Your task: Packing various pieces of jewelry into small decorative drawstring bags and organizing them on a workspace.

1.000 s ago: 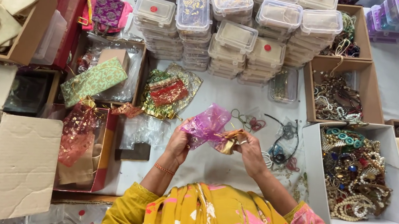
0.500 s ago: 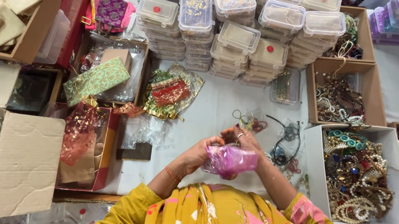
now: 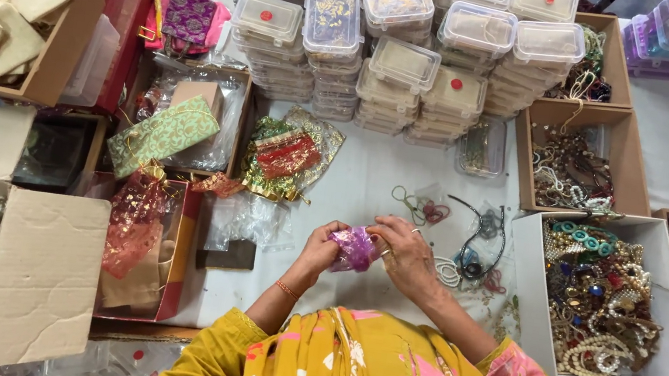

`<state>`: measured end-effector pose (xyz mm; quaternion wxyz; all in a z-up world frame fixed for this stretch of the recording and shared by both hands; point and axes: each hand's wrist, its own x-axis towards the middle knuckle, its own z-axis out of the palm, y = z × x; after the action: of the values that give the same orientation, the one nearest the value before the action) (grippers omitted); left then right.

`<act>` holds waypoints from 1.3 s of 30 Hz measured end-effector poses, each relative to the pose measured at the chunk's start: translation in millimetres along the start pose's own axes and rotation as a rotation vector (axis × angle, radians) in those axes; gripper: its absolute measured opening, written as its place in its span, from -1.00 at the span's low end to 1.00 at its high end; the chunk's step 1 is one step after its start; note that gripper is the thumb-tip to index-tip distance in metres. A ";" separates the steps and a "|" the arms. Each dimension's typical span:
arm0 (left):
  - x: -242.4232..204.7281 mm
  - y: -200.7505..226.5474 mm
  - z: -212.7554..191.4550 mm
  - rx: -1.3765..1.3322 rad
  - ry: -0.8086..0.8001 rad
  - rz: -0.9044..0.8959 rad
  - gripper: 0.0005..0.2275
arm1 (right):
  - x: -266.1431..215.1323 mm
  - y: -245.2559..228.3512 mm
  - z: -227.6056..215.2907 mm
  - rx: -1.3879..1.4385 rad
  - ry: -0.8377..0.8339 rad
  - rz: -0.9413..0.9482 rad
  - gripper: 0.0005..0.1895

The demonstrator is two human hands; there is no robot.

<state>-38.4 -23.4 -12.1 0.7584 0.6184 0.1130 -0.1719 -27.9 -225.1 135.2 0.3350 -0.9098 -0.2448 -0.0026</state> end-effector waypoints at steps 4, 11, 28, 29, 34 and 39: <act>-5.8 7.3 6.5 -0.314 -0.047 -0.183 -0.70 | -1.0 9.5 4.9 0.014 0.064 0.011 -0.62; -22.9 31.7 7.5 -0.789 -0.153 -0.372 -0.65 | 5.8 -4.4 -4.5 -0.132 -0.007 0.003 -0.46; 60.2 -10.7 -54.9 -0.291 0.238 -0.187 -0.73 | -16.8 72.4 32.3 -0.316 -0.162 0.075 -0.21; 71.8 -8.9 -69.7 -0.440 0.261 -0.158 -0.75 | -24.0 81.4 33.5 -0.430 -0.310 0.186 -0.23; 103.9 61.2 -113.1 -0.664 0.394 -0.088 -0.74 | -53.5 111.9 52.9 -0.584 -0.468 0.280 -0.25; 180.2 72.8 -173.3 -0.820 0.554 -0.061 -0.79 | -52.2 109.0 53.2 -0.595 -0.530 0.302 -0.27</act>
<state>162.9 136.9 -52.1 0.8752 0.2881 0.3870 0.0354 -33.6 -287.2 18.8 -0.0199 -0.9617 -0.1750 0.2100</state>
